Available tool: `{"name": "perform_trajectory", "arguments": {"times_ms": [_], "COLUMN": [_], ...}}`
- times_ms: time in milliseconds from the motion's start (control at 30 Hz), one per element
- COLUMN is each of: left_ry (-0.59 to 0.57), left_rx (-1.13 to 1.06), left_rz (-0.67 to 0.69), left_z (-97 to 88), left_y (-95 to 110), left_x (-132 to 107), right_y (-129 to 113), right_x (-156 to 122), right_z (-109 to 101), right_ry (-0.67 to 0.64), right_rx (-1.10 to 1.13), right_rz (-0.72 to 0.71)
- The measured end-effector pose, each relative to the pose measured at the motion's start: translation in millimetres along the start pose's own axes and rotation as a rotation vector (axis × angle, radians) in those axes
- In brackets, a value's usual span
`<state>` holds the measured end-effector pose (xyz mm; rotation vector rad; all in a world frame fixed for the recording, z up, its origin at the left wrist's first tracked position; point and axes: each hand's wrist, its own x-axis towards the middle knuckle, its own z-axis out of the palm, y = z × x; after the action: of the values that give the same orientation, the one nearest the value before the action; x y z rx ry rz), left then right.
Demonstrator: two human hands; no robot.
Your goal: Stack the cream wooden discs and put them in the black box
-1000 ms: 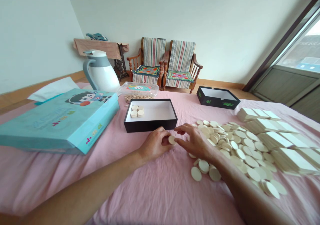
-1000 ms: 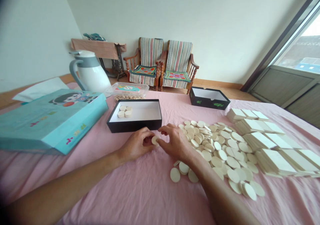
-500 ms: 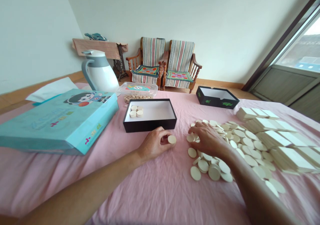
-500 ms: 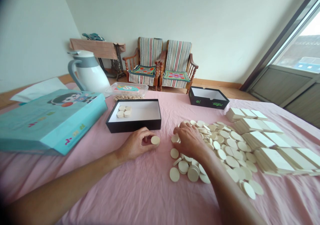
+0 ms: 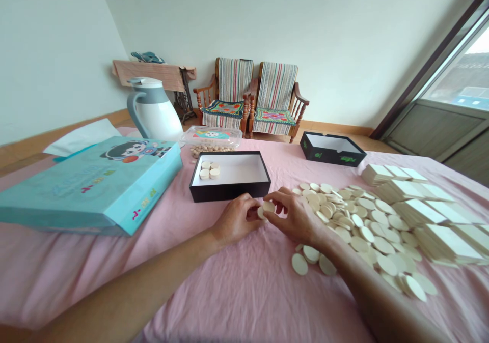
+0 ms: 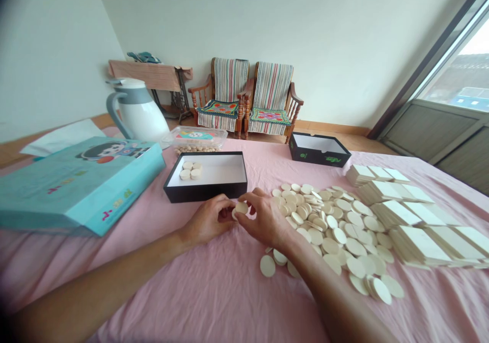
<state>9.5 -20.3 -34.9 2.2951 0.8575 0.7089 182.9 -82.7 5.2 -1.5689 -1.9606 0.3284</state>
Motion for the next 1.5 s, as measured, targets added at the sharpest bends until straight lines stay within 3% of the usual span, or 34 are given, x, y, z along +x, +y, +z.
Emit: {"name": "perform_trajectory", "arguments": {"times_ms": [233, 333, 467, 600, 700, 867, 1100, 1300, 1500], "left_ry": [-0.009, -0.008, -0.013, -0.039, -0.041, -0.017, 0.003, 0.006, 0.005], "left_rx": [0.011, 0.018, 0.004, -0.029, -0.039, -0.032, -0.014, -0.036, -0.045], "left_rz": [0.018, 0.013, -0.007, -0.023, -0.026, -0.033, -0.032, -0.045, -0.053], "left_z": [0.1, -0.1, -2.6, -5.9, -6.4, -4.2, -2.3, -1.4, -3.0], "left_y": [0.4, 0.3, 1.4, 3.6, 4.1, 4.0, 4.6, 3.7, 5.6], "left_x": [0.5, 0.3, 0.4, 1.4, 1.8, 1.7, 1.9, 2.3, 2.4], "right_y": [-5.0, -1.9, 13.2, 29.6, 28.7, 13.2, 14.2, 19.7, 26.4], "right_x": [-1.3, 0.1, 0.5, -5.3, -12.0, -19.9, -17.9, -5.4, -1.7], "right_z": [16.1, 6.2, -23.2, -51.8, -64.6, -70.9, -60.4, -40.4, -28.6], "right_ry": [0.003, 0.052, 0.132, -0.143, -0.354, -0.504, -0.469, -0.2, -0.148], "right_rx": [-0.101, -0.108, -0.132, -0.149, -0.187, -0.29, -0.305, -0.141, -0.192], "right_rz": [0.018, 0.033, 0.082, 0.097, 0.067, 0.055, 0.088, 0.195, 0.186]}}
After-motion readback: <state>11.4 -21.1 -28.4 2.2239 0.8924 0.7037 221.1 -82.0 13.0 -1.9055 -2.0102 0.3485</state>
